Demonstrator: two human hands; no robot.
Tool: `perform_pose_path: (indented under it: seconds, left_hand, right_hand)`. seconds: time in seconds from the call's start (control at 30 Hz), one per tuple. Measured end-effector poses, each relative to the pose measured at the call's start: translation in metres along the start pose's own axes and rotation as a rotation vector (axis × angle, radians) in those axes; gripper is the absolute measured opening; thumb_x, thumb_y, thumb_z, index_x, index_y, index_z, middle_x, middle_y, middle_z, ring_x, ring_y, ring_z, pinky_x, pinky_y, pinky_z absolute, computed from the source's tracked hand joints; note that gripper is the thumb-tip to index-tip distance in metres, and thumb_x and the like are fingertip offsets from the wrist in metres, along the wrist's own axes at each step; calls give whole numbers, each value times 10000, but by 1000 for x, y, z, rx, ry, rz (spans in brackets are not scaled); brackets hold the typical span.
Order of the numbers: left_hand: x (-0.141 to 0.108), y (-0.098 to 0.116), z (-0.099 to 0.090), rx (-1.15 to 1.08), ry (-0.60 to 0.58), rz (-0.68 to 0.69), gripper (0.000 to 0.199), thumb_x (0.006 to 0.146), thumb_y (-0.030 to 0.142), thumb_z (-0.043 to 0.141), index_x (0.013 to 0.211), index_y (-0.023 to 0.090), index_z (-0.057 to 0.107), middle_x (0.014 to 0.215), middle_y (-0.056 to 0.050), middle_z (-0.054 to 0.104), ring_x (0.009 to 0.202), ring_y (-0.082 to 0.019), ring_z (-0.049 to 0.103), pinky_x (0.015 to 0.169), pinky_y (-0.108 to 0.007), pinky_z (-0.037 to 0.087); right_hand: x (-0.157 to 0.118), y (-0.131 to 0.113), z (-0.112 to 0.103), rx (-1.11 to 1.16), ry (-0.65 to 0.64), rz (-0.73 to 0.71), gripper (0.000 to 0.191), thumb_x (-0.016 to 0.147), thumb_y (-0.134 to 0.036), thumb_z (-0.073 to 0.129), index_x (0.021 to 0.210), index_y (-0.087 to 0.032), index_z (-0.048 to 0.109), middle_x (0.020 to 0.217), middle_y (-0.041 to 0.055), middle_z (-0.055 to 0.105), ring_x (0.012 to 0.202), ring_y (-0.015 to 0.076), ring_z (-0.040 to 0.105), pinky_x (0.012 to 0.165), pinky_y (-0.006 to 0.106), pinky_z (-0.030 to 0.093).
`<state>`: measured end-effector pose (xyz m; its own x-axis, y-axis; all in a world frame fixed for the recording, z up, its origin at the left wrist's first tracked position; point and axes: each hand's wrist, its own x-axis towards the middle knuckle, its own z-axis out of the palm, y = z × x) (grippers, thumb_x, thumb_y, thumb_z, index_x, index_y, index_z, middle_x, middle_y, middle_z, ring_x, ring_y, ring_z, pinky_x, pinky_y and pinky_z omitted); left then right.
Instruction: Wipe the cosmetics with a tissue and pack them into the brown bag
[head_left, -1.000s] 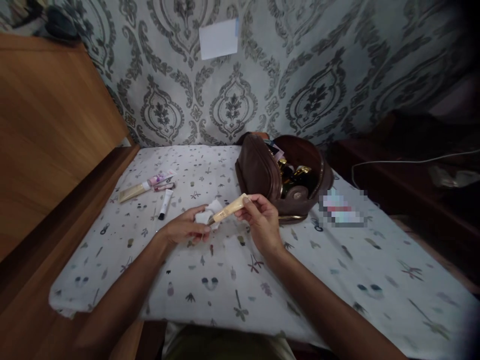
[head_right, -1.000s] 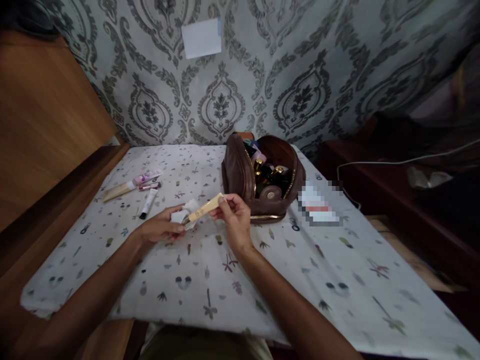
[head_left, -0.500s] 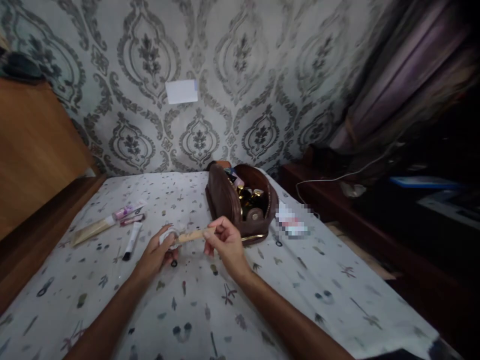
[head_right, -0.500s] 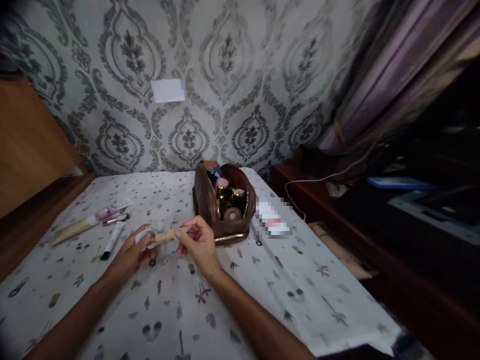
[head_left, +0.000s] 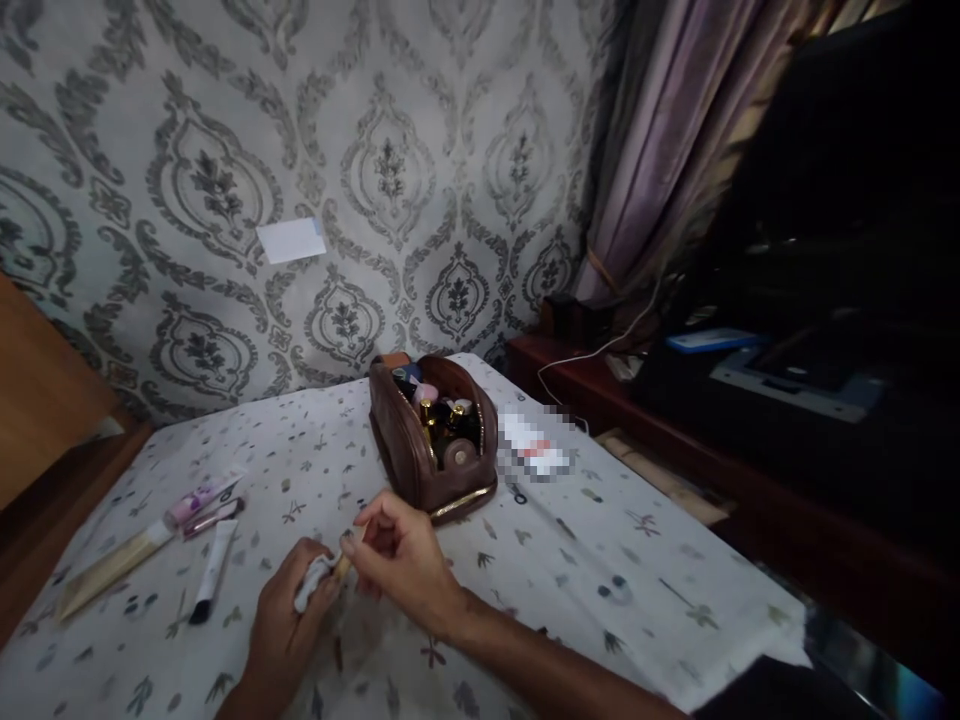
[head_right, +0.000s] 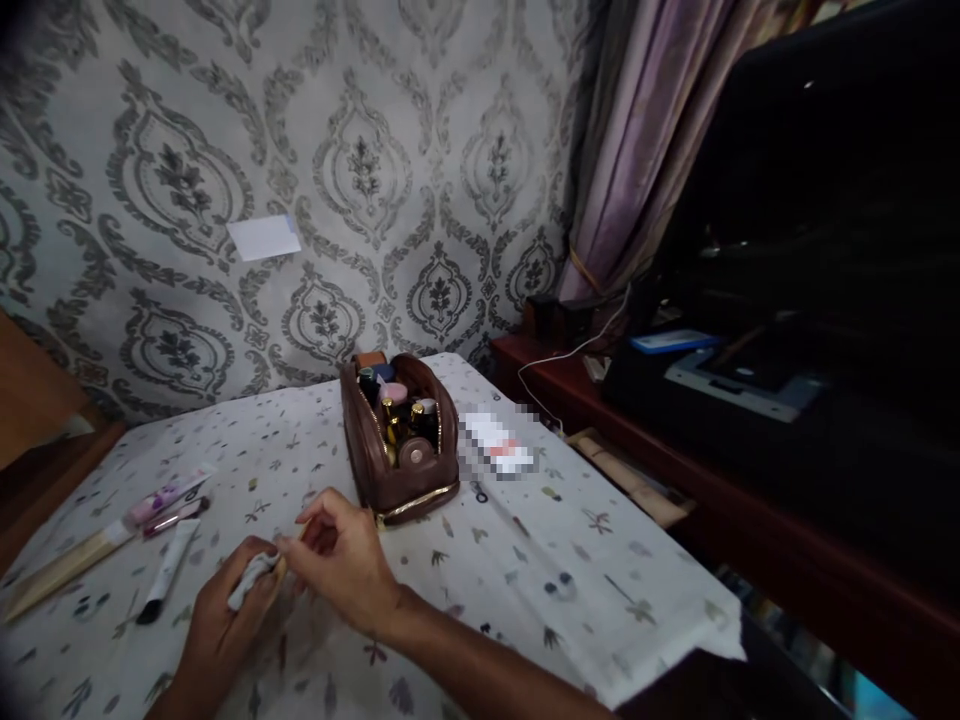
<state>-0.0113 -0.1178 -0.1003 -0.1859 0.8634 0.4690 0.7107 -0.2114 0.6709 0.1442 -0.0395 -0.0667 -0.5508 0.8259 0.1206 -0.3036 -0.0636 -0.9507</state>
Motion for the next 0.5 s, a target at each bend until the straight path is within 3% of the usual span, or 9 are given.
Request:
perform_pose_path:
  seconds: [0.13, 0.3, 0.5]
  left_hand:
    - [-3, 4, 8, 67, 55, 127, 158, 898, 311, 570, 1023, 228, 620, 930, -34, 694, 841, -212, 677, 751, -281, 531]
    - [2, 12, 23, 255, 152, 397, 348, 896, 205, 540, 1241, 231, 499, 1080, -82, 649, 971, -237, 682, 807, -310, 557]
    - [-1, -5, 22, 422, 92, 430, 339, 904, 228, 532, 1237, 210, 476, 1108, -119, 611, 964, -252, 689, 758, -312, 578]
  right_hand:
    - [-5, -3, -5, 88, -42, 28, 473, 621, -456, 873, 785, -202, 508, 550, -102, 563, 377, 58, 508, 360, 149, 386]
    - [-8, 1, -10, 148, -32, 34, 502, 602, -488, 878, 671, -202, 472, 504, -92, 542, 400, 61, 493, 388, 160, 393]
    - [-7, -3, -12, 107, 57, 1, 525, 602, -512, 869, 601, -192, 454, 519, -82, 507, 425, 45, 428, 383, 156, 356]
